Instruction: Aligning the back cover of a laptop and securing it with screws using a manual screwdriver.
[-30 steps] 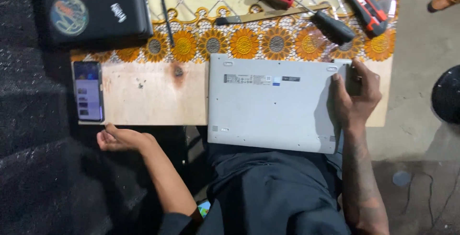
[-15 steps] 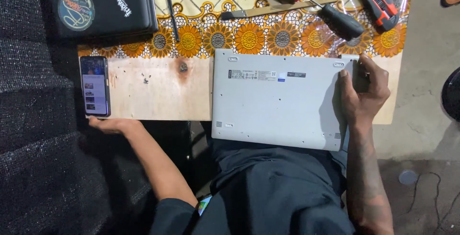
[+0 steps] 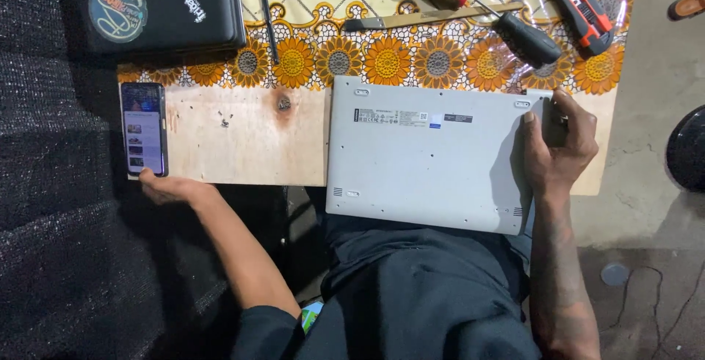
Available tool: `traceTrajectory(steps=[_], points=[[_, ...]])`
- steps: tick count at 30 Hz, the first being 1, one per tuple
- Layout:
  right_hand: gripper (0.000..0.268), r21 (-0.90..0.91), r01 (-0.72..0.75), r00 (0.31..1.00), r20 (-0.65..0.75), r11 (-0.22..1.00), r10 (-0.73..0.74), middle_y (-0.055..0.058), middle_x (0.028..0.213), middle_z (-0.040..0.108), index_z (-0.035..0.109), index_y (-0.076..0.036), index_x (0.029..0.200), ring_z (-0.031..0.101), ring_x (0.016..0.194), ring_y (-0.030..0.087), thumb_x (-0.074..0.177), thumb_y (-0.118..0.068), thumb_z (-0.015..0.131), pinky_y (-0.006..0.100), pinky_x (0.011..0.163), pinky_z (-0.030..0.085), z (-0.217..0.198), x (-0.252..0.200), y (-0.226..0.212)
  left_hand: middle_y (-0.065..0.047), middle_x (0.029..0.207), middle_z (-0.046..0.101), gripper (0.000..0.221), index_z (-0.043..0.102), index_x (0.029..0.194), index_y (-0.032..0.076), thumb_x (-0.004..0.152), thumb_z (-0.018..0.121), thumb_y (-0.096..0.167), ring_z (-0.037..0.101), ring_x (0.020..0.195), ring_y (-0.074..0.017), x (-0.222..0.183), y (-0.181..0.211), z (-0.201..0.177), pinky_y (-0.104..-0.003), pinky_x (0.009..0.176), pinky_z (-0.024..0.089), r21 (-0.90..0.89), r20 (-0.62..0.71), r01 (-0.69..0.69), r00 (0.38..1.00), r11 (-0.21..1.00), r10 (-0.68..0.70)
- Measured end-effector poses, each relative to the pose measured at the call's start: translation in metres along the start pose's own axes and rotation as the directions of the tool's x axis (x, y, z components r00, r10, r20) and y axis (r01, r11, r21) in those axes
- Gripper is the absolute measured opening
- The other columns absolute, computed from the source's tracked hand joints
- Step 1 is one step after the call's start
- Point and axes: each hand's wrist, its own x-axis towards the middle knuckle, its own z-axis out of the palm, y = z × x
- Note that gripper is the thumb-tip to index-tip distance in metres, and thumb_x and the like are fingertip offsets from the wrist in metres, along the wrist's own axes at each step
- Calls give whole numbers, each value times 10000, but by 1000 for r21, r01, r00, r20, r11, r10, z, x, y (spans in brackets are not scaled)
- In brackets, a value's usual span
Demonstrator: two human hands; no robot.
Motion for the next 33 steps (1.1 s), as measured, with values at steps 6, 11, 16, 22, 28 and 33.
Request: traceTrajectory(steps=[6, 11, 16, 22, 28, 33], points=[[369, -52, 1, 1000, -16, 999, -1, 259, 1134, 629, 617, 49, 1271, 616, 1002, 353, 971, -138, 727, 421, 769, 528, 0, 4, -4, -278, 1010, 634, 523, 577, 943, -24, 627, 578, 393, 683, 920, -423, 0, -1, 4, -484, 697, 648, 19, 97, -29, 995, 999, 27], [373, -45, -24, 999, -24, 999, 23, 235, 1113, 624, 633, 36, 1259, 597, 998, 341, 931, -118, 720, 413, 777, 509, 2, 3, -5, -213, 846, 644, 404, 678, 822, -32, 643, 552, 308, 640, 757, -355, 33, -20, -2, -442, 666, 545, -41, -85, -4, 996, 999, 0], [346, -51, -13, 999, -32, 999, 11, 236, 1127, 627, 637, 47, 1241, 613, 989, 353, 929, -61, 740, 423, 810, 529, 5, 2, -7, -212, 860, 632, 375, 588, 797, 15, 653, 529, 356, 652, 786, -361, 0, 3, 4, -429, 648, 560, -19, 3, -25, 1000, 999, 25], [354, -63, 2, 1000, -24, 998, -4, 244, 1132, 627, 634, 50, 1265, 601, 987, 360, 928, -3, 729, 430, 815, 517, 4, 1, -9, -238, 988, 624, 467, 580, 929, 14, 668, 522, 396, 663, 896, -390, 6, -5, -3, -453, 719, 594, 1, 50, -11, 999, 1000, 11], [358, -65, 1, 1000, -26, 998, -2, 243, 1145, 630, 635, 35, 1274, 605, 1002, 361, 934, -33, 726, 434, 814, 520, 4, 1, -9, -259, 1054, 572, 504, 499, 1032, 10, 649, 534, 335, 660, 929, -412, -6, 6, 5, -469, 731, 613, -22, 9, 44, 999, 999, -44], [350, -70, -2, 1000, -15, 998, 1, 240, 1136, 622, 635, 24, 1276, 601, 991, 362, 946, -53, 720, 437, 814, 520, 4, 1, -8, -236, 1009, 596, 433, 556, 986, 7, 635, 573, 261, 677, 883, -393, 4, -2, -1, -457, 680, 623, 60, -40, -21, 999, 998, 23]])
